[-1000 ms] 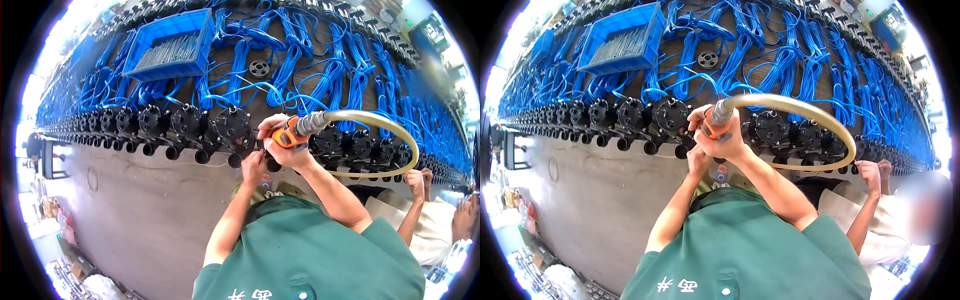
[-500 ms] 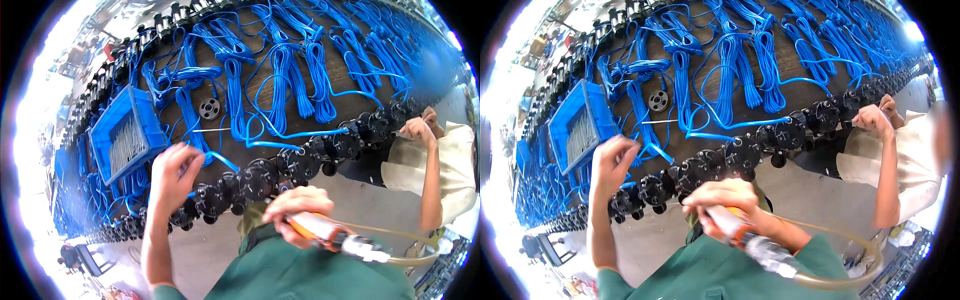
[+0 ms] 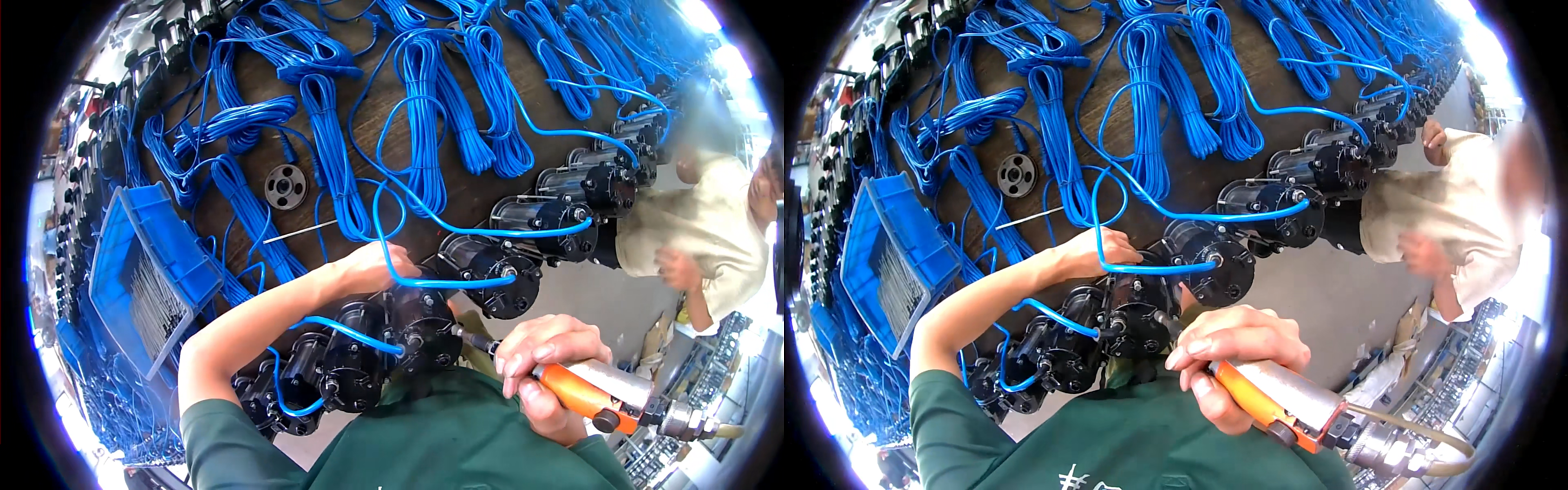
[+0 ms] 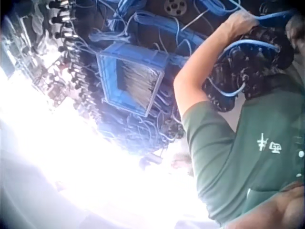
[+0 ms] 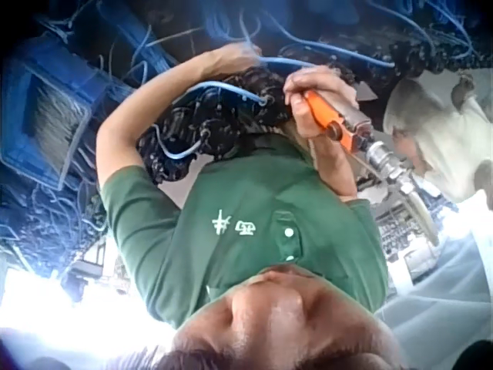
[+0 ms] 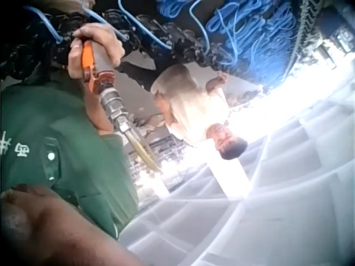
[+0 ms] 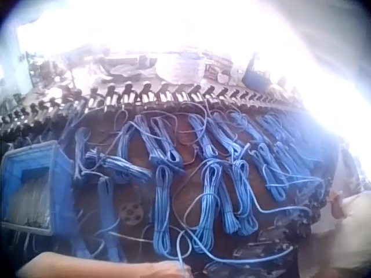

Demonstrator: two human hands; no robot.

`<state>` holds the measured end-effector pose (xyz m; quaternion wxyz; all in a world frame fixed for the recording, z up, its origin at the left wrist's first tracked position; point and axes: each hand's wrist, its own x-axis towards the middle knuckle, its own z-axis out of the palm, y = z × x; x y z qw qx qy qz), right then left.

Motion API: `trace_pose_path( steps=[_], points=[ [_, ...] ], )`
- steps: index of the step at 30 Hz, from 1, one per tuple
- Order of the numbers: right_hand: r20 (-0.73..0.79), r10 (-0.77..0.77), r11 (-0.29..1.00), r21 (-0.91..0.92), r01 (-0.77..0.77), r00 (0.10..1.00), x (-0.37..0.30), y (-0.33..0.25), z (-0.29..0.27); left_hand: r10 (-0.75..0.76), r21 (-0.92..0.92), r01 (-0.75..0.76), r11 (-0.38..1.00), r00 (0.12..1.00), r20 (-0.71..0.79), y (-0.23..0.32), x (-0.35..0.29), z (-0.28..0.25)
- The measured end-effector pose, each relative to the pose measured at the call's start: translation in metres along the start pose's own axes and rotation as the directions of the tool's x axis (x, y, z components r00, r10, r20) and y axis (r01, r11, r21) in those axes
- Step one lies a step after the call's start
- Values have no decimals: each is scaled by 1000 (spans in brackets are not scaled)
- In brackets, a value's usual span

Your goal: The person assembles components of water pumps on a production line using a pneumatic screwdriver, handling wires and metallic pins.

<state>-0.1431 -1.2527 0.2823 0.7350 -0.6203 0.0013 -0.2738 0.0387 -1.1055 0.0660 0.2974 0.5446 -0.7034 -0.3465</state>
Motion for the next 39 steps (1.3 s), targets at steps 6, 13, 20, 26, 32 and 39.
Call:
trace_pose_path(
  steps=[6, 13, 20, 26, 32, 39],
  points=[
    [-22, 51, 997, -50, -52, 998, 5, 24, 26, 90, 45, -86, 995, 992, -84, -13, -3, 21],
    [183, 26, 960, -280, 27, 983, 1, 48, 33, 118, 100, -100, 990, 974, -195, -34, -10, 51],
    [150, 90, 965, -258, -49, 985, -7, 58, 29, 76, 143, -55, 988, 986, -145, -31, -10, 53],
    [241, 55, 944, -329, 28, 969, -7, 60, 26, -128, 113, 167, 979, 948, -292, -24, -48, 63],
    [86, 95, 962, -266, -70, 992, -9, 52, 37, -249, -164, 216, 962, 944, -216, 18, -88, 56],
    [231, -46, 981, -173, 87, 972, -9, -27, 69, -101, -126, 67, 990, 953, -286, 19, -90, 49]
  ],
)
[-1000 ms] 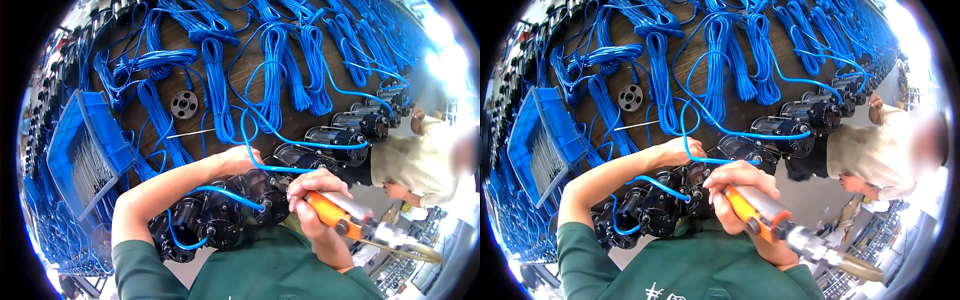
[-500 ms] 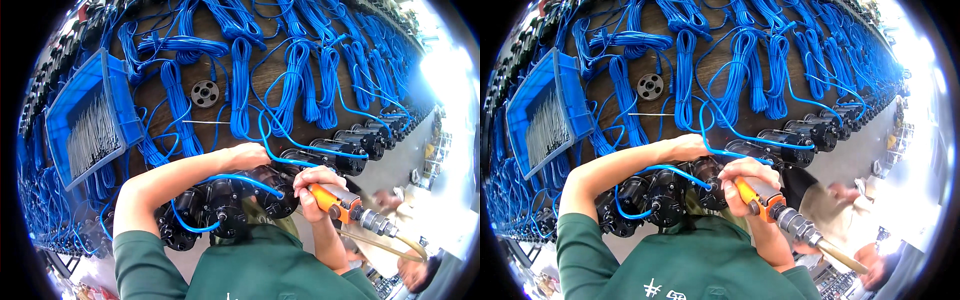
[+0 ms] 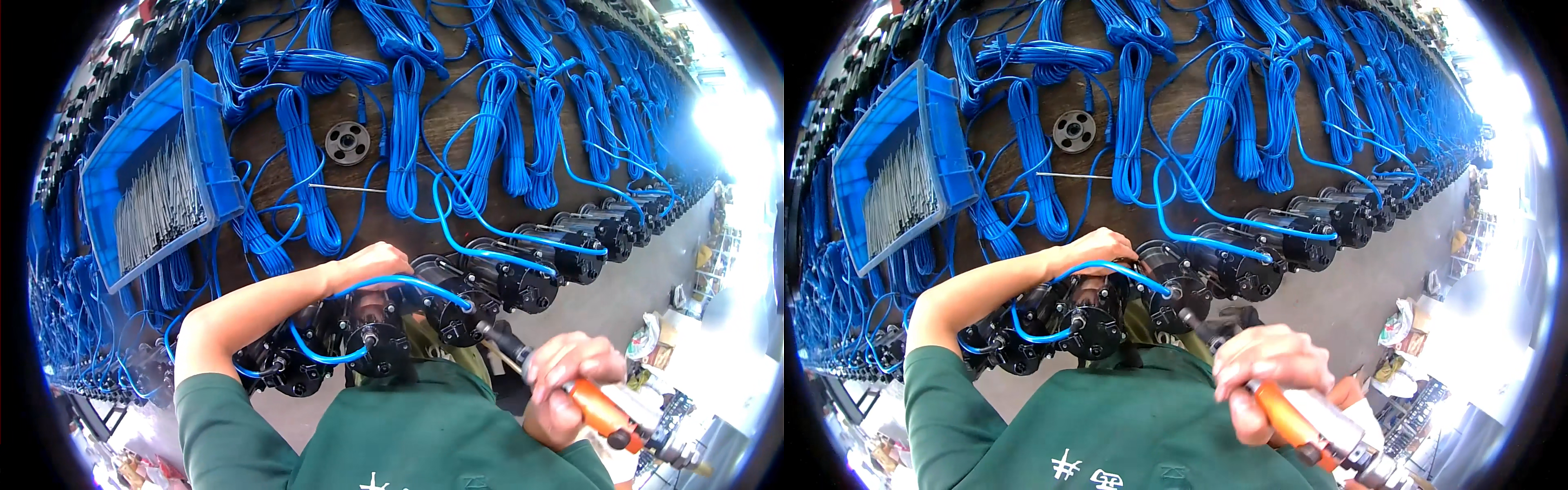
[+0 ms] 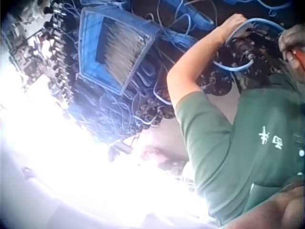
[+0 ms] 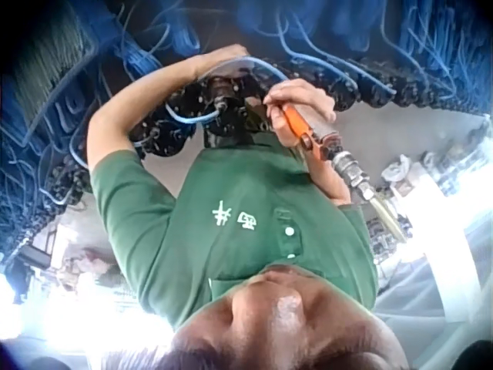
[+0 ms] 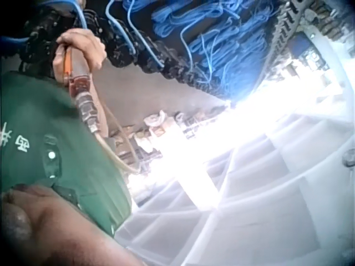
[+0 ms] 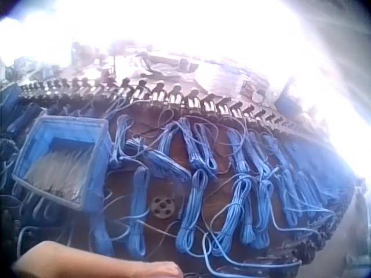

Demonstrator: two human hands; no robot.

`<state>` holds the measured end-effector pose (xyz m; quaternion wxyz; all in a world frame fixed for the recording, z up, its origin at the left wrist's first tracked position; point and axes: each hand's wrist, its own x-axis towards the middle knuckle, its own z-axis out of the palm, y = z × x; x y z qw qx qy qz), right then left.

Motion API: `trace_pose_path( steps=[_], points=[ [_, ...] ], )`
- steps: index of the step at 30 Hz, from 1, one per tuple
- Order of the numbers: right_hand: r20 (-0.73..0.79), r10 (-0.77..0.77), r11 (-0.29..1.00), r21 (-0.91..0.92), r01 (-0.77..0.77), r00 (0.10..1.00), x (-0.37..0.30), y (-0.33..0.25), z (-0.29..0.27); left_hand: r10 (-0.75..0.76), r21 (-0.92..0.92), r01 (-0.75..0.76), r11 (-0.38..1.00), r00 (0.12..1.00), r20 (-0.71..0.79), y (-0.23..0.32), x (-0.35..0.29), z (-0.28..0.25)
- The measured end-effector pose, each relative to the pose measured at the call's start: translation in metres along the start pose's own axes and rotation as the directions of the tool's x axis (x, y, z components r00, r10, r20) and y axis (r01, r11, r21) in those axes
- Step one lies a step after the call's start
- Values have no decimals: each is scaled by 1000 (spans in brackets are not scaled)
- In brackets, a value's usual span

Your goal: The person assembles components of water pumps on a production line using a pneumatic screwdriver, handling wires and metallic pins.

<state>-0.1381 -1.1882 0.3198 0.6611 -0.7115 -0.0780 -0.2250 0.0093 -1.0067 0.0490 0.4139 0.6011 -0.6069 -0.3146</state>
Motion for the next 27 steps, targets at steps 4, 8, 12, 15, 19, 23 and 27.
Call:
trace_pose_path(
  steps=[4, 8, 12, 15, 19, 23, 27],
  points=[
    [122, 25, 1000, 4, -26, 992, -3, 11, 14, 41, -67, -40, 997, 999, 11, -6, 1, 4],
    [86, 62, 998, -8, -62, 994, -9, 46, 31, 107, -110, -118, 987, 990, -96, 13, 3, -8],
    [171, 111, 987, -137, -88, 979, -10, 66, 36, 92, -157, -109, 982, 989, -115, -2, 3, 8],
    [288, 18, 997, -73, 3, 958, -7, 77, 37, 45, -68, -51, 996, 995, -84, -16, 0, 20],
    [342, 62, 996, -74, -39, 938, -4, 76, 41, 23, -17, -24, 1000, 999, -45, -25, -1, 29],
    [361, 76, 997, -46, -64, 929, -8, 83, 37, 24, 86, -27, 996, 999, 28, -21, 0, 20],
    [384, 47, 998, -44, -33, 922, -9, 87, 36, 86, 59, -85, 995, 996, -5, -21, 1, 19]
  ],
)
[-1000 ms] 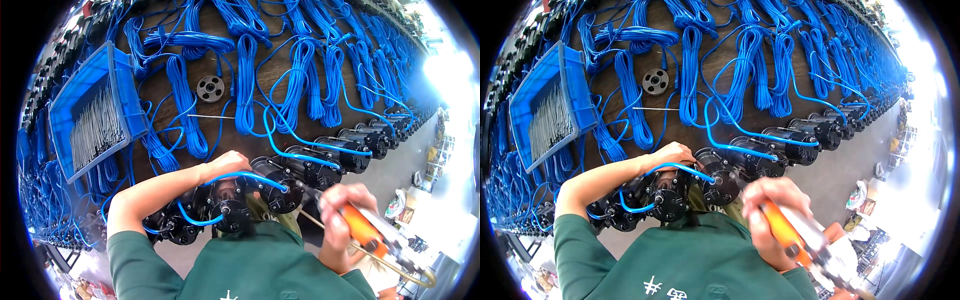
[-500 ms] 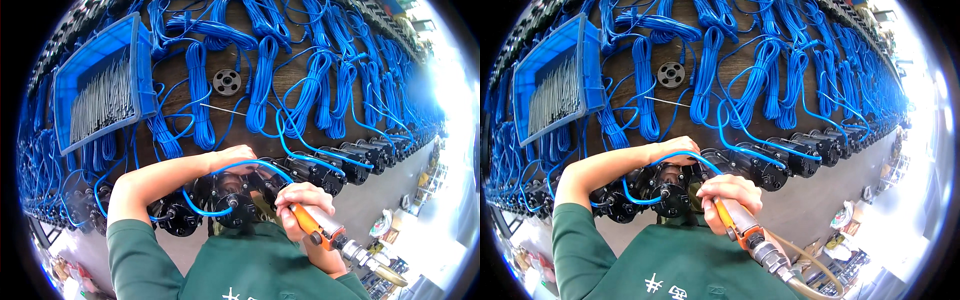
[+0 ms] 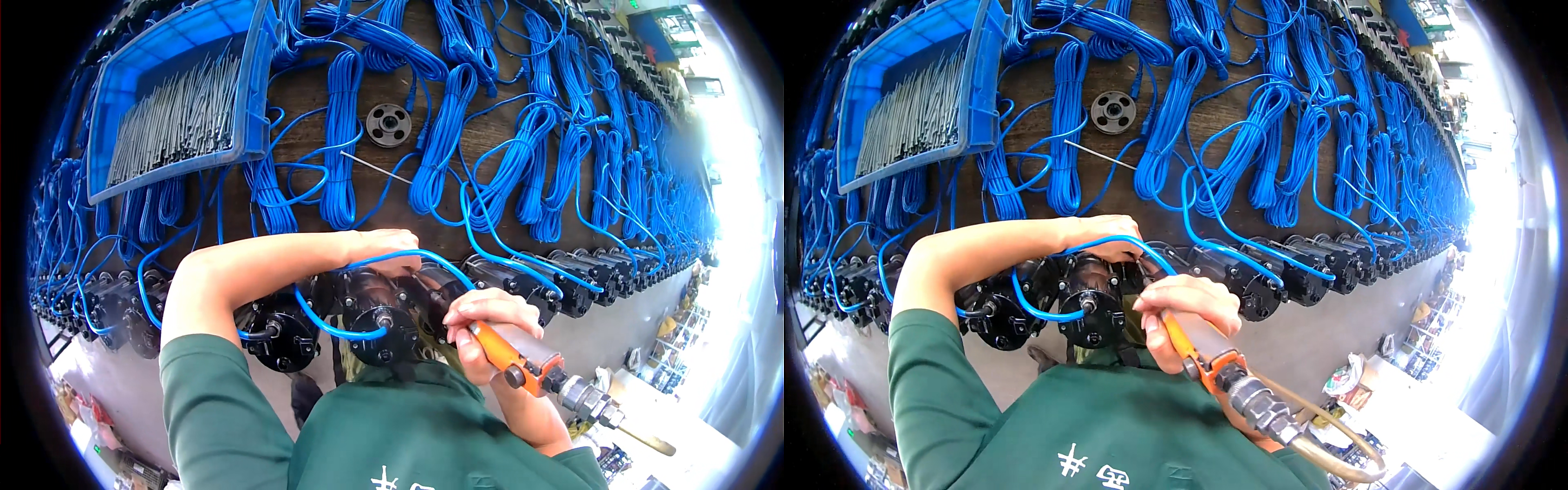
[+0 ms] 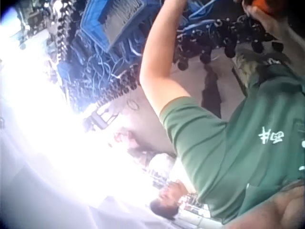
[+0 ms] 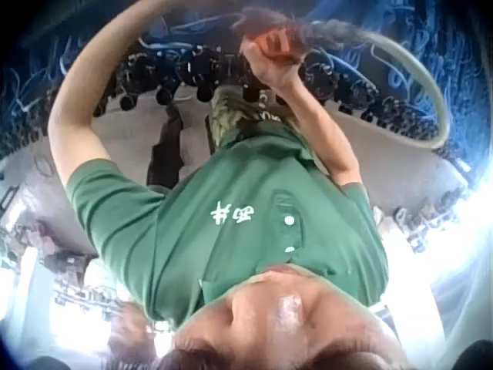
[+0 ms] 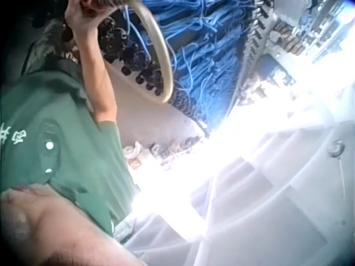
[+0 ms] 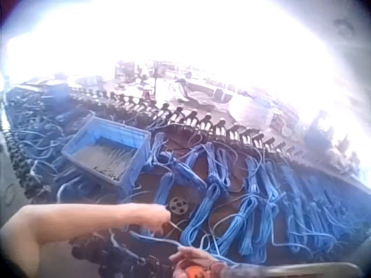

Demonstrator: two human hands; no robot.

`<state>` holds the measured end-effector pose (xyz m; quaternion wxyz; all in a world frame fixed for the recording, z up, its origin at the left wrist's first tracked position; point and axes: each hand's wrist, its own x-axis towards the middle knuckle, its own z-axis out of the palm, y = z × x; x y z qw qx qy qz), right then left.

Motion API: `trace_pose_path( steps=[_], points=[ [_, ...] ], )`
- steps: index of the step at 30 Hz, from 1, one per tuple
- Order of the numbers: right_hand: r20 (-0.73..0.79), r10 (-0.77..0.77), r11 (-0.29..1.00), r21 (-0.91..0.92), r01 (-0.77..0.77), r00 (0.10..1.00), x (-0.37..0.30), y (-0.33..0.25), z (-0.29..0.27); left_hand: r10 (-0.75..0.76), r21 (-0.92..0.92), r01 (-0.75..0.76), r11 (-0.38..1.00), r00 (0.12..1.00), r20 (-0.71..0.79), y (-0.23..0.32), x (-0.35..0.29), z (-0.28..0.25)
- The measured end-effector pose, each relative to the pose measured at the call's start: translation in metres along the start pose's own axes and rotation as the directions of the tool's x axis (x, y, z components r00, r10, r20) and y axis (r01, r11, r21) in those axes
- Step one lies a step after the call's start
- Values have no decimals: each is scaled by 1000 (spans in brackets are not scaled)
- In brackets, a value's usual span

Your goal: The person assembles components of water pumps on a production line using a pneumatic screwdriver, handling wires and metallic pins.

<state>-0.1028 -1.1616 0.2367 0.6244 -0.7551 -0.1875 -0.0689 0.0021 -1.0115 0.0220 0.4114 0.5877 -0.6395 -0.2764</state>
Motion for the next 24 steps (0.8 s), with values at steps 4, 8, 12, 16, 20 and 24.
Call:
trace_pose_path(
  steps=[4, 8, 12, 16, 20, 24],
  points=[
    [41, 11, 1000, -21, -10, 999, 7, -3, -6, -97, 90, 90, 992, 992, 80, -2, -2, 10],
    [-30, 138, 989, 63, -136, 990, -3, -1, -3, -227, 171, 212, 962, 971, 70, 22, 3, -19],
    [-1, 92, 960, 265, -88, 996, -6, 12, -3, -549, 317, 526, 790, 835, -17, 67, -3, -112],
    [76, -37, 936, 352, 8, 996, -4, -53, -43, -521, 342, 862, 374, 501, -691, 199, 0, -131],
    [65, -406, 858, 369, 356, 911, -24, -118, -129, 284, 74, 699, 711, -188, -940, 300, 61, 4],
    [-46, -336, 772, 559, 303, 941, -31, -109, -148, 23, -376, 453, 808, -661, -750, 239, 119, 173]
  ],
)
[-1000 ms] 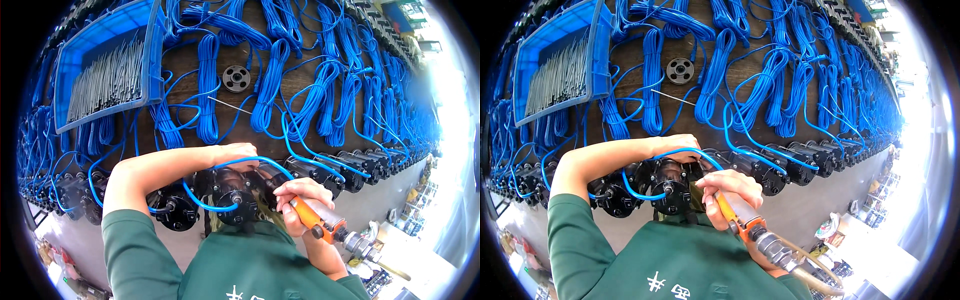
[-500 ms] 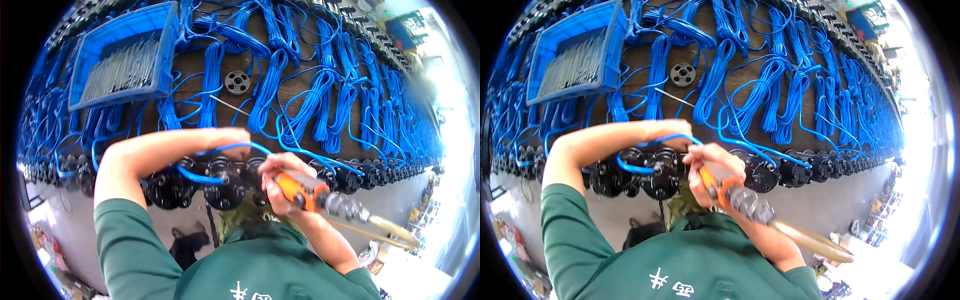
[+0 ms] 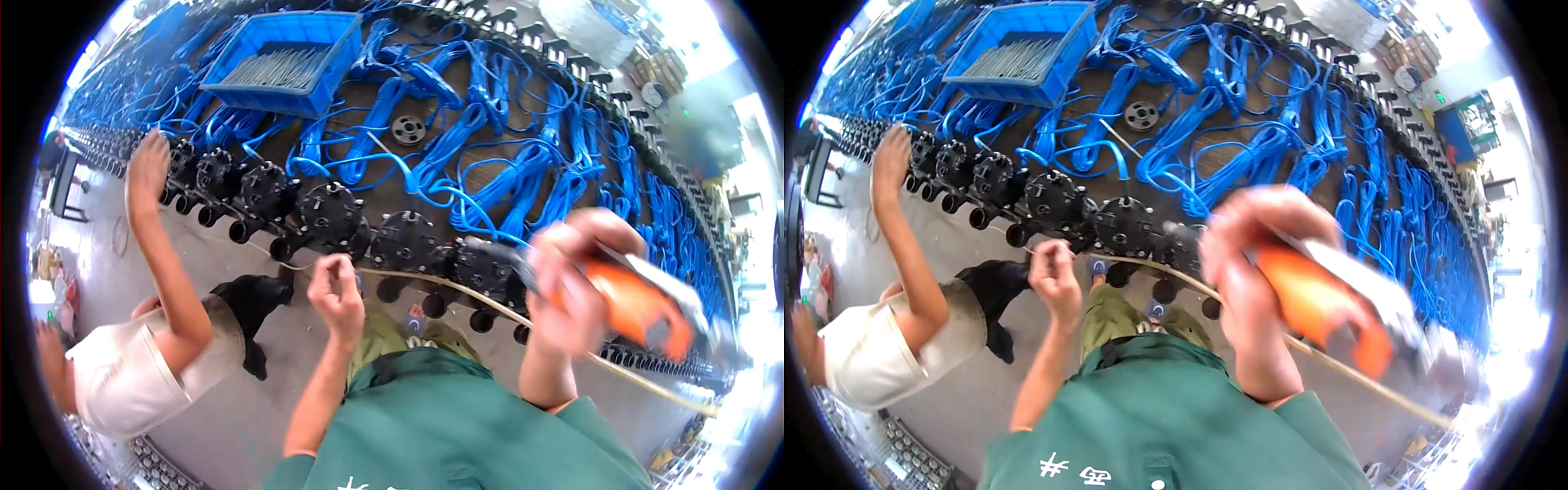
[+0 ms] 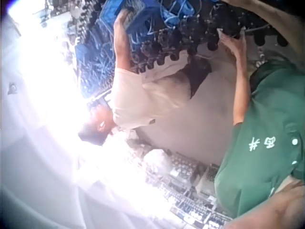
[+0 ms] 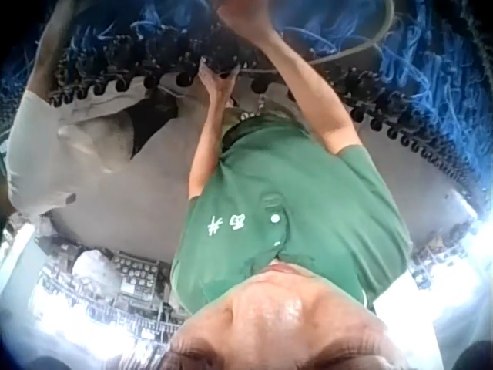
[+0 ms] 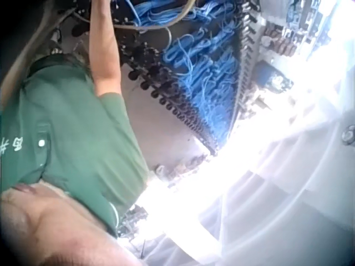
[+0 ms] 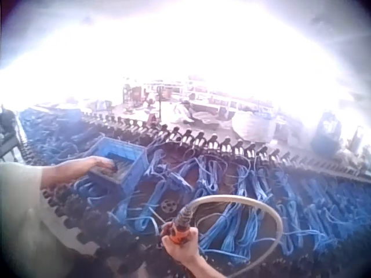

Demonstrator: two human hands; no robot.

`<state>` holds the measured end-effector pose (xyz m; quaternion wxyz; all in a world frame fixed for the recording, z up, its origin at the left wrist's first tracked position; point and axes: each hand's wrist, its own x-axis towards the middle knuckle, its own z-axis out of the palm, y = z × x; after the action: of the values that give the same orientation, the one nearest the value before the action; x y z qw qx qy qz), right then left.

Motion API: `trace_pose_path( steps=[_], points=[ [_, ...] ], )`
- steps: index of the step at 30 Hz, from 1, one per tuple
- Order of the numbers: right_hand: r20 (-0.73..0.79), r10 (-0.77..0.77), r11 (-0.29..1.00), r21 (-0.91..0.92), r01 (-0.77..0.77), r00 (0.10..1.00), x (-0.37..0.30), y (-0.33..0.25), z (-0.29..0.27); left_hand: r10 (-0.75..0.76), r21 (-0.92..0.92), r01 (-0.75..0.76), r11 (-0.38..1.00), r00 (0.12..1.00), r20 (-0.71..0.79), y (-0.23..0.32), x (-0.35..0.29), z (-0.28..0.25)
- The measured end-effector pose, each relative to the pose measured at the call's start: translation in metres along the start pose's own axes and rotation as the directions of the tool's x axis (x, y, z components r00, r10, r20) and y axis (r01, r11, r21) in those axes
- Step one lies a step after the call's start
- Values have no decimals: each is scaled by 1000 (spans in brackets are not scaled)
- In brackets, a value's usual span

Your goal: The person assembles components of water pumps on a production line using a pneumatic screwdriver, handling wires and metallic pins.

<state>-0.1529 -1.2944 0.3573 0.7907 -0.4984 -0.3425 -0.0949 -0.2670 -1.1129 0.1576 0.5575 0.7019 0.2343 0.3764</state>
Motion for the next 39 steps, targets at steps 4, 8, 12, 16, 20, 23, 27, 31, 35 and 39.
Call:
trace_pose_path(
  steps=[4, 8, 12, 16, 20, 23, 27, 31, 35, 39],
  points=[
    [-103, 159, 979, -115, -171, 982, -5, 90, -29, -74, 128, 48, 991, 975, 210, -63, -50, 42],
    [-79, 196, 973, -108, -204, 977, -19, 151, -28, -118, 188, 66, 980, 952, 282, -90, -56, 52],
    [-9, 276, 945, -178, -273, 961, -25, 153, -35, -106, 327, 3, 945, 949, 297, -86, -60, 58],
    [41, 251, 950, -204, -238, 967, -25, 160, -28, -126, 196, 67, 978, 943, 309, -72, -51, 71],
    [35, 210, 961, -194, -199, 977, -23, 160, -19, -205, 131, 177, 975, 949, 241, -69, -47, 80],
    [12, 231, 944, -245, -221, 973, -16, 145, -11, -220, 57, 213, 975, 954, 202, -91, -51, 80],
    [41, 288, 958, -16, -288, 957, -15, 87, 10, -99, 89, 86, 992, 983, 155, -92, -53, 84],
    [216, 376, 917, 53, -396, 901, -42, 97, 45, -59, 105, 48, 993, 993, 100, -83, -54, 81],
    [303, 487, 873, -139, -468, 819, -75, 134, 45, -77, -2, 78, 997, 992, 99, -117, -67, 90],
    [389, 466, 884, -173, -434, 795, -74, 147, 34, -72, 44, 69, 997, 993, 89, -118, -68, 87]
  ],
)
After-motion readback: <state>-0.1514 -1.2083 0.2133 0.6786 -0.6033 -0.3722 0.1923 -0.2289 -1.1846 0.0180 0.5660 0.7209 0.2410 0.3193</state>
